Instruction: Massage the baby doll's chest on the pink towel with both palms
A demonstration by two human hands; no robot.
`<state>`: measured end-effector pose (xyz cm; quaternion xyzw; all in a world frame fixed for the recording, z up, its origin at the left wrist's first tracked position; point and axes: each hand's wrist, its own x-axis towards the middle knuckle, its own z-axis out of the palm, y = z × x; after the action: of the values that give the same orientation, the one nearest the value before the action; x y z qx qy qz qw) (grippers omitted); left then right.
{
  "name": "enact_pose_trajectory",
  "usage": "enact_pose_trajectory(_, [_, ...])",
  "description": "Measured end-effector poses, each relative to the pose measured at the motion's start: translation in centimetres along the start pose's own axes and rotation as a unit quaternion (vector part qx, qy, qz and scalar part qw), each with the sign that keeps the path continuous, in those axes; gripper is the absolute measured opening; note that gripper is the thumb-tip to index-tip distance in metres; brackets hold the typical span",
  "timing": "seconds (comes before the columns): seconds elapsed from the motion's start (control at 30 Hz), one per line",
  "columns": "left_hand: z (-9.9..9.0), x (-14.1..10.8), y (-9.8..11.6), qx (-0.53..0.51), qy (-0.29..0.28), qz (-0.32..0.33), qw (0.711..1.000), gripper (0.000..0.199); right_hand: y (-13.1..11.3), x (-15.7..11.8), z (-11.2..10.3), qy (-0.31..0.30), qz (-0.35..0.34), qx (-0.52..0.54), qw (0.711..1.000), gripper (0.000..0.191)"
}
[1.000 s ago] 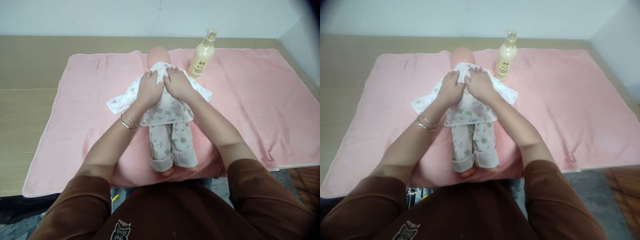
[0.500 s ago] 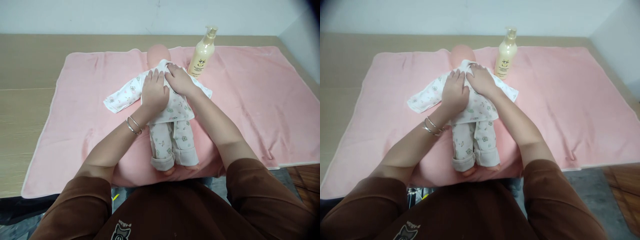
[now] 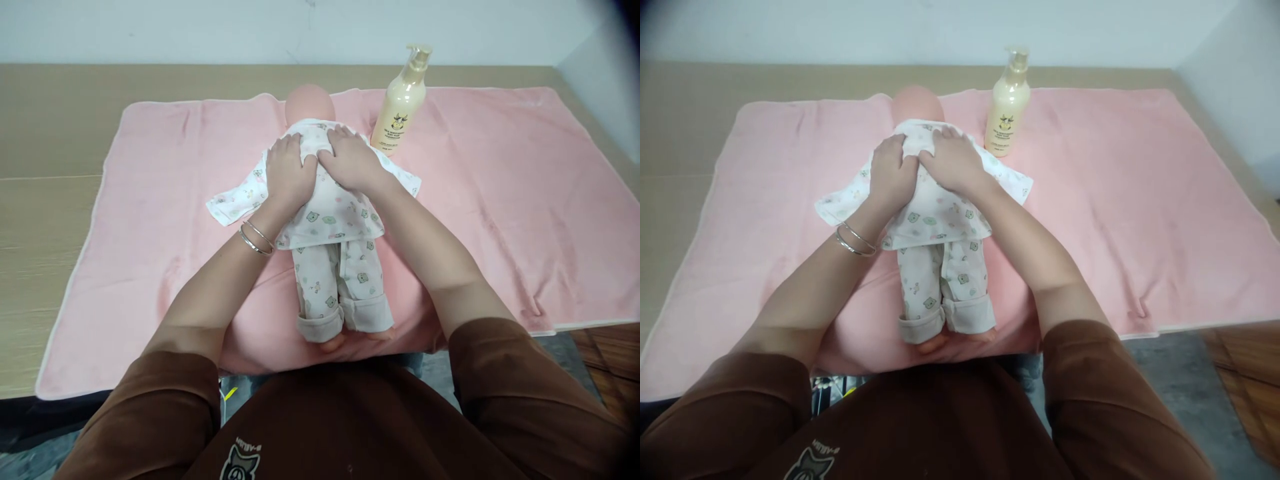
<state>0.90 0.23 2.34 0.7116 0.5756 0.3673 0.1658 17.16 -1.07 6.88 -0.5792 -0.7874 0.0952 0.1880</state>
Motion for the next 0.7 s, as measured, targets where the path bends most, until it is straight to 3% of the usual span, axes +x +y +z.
enact_pose_trajectory(0.13, [0.2, -0.2, -0.1, -0.003, 0.015, 0.005, 1.000, 0.047, 1.9, 1.8, 1.3, 0.000, 0.013, -0.002, 1.000, 0.060])
enact_pose_trajectory(0.3, [0.3, -1.2, 0.4, 0.010, 0.020, 0.014, 1.000, 0.050, 2.1, 2.0, 1.4, -0.005, 0.006, -0.006, 1.000, 0.055])
enact_pose_trajectory(0.5, [-0.8, 0.6, -0.5, -0.006, -0.002, 0.020, 1.000, 0.045, -0.7, -0.8, 0.2, -0.003, 0.004, -0.073, 0.997, 0.059])
enact_pose_trajectory(0.6, [-1.1, 1.6, -1.3, -0.006, -0.019, -0.001, 1.000, 0.045, -2.8, -3.1, -1.4, -0.035, -0.027, -0.116, 0.992, 0.057])
enact_pose_trajectory(0.7, [-1.0, 1.2, -1.0, 0.000, -0.020, 0.026, 0.999, 0.050, -3.0, -3.6, -2.7, -0.071, -0.020, -0.118, 0.990, 0.047])
